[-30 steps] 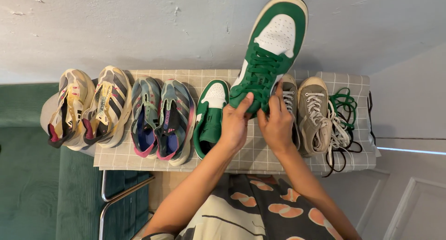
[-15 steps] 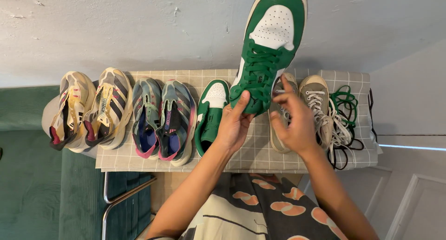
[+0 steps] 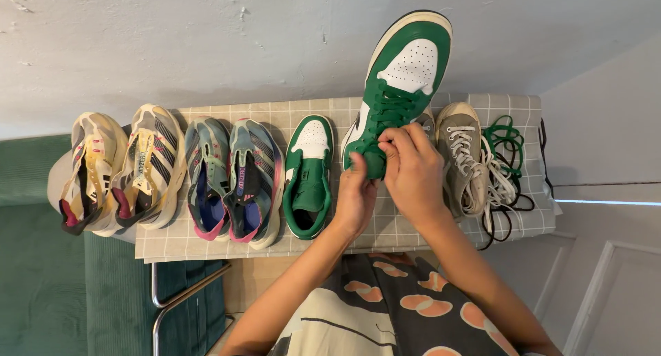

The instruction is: The person removes a green shoelace from a green and white sneaker and then re-laces the same shoe by threading the lace through the eyelets and tying a bow. The person repeats the process on the matching sneaker, completing the lacing on both shoes.

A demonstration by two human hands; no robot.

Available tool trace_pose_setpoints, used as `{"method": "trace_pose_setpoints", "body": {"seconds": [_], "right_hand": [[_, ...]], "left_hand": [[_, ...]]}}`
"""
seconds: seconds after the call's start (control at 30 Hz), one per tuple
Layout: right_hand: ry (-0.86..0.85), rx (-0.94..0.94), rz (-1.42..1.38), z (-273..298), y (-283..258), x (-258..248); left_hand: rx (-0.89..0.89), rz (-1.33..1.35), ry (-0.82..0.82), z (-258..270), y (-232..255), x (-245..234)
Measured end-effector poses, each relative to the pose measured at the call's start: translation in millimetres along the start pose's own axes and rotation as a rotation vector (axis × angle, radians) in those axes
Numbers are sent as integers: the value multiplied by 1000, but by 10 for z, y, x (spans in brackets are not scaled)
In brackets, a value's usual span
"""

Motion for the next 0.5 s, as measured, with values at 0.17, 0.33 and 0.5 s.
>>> {"method": "trace_pose_setpoints", "body": {"seconds": [0.17, 0.33, 0.5], "right_hand": [[57, 37, -34, 66, 17, 72], [100, 44, -68, 166, -33, 115], [187, 13, -184, 199, 57, -38]], "left_hand": [[-181, 65, 128, -35, -171, -94], [-121, 36, -24, -33, -107, 46], [-21, 122, 28, -61, 15, 21]]}}
Point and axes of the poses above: each hand's wrist, its own z-axis away from the middle knuckle, its own x-axis out of the palm, y = z × x, the point moved 8 cm from there along -z, towards the middle knuckle, and after that the axes turned 1 degree about -x, right-handed, at the moved point
